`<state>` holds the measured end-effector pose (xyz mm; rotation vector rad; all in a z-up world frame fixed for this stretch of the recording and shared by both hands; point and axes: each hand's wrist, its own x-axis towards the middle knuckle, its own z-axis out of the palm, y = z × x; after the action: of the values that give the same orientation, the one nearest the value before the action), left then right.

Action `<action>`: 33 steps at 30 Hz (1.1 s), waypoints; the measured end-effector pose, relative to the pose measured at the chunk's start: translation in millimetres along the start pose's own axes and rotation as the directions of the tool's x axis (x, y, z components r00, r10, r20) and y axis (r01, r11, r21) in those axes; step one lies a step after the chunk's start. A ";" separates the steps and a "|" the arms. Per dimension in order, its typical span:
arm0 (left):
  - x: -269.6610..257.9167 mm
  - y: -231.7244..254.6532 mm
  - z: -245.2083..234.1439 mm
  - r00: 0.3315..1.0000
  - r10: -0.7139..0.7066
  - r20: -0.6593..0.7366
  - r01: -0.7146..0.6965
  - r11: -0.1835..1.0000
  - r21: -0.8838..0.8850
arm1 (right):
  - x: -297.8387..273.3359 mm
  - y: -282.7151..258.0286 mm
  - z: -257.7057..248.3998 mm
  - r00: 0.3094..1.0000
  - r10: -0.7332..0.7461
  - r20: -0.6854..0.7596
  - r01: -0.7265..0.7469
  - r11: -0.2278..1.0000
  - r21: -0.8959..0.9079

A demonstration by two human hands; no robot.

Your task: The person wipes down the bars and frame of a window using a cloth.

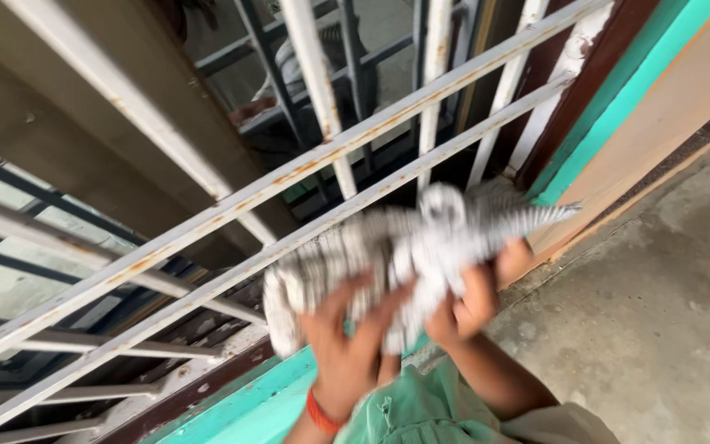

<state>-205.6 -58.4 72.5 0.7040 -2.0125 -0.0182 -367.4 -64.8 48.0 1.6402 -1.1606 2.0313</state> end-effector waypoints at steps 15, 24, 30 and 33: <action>-15.2 2.6 95.1 0.891 -0.387 0.239 0.324 0.909 0.262 | -6.8 53.7 -11.3 0.906 0.141 0.399 -0.081 0.983 -0.163; 1.7 58.3 90.2 0.943 -0.310 -0.124 0.327 0.930 0.165 | -11.7 66.5 -59.2 0.987 0.112 0.112 -0.124 0.987 0.106; 44.1 27.9 114.2 0.987 0.024 -0.156 0.038 0.921 0.387 | 39.9 97.5 -49.6 0.986 0.063 0.154 -0.061 0.998 -0.020; 61.5 13.1 129.1 0.974 -0.218 0.062 0.196 0.948 0.249 | 50.6 110.8 -36.2 0.916 0.027 0.400 0.040 0.987 -0.158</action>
<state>-337.9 -111.8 56.5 1.0862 -2.0366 0.0742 -480.9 -122.0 48.3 2.0290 -1.4053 1.5828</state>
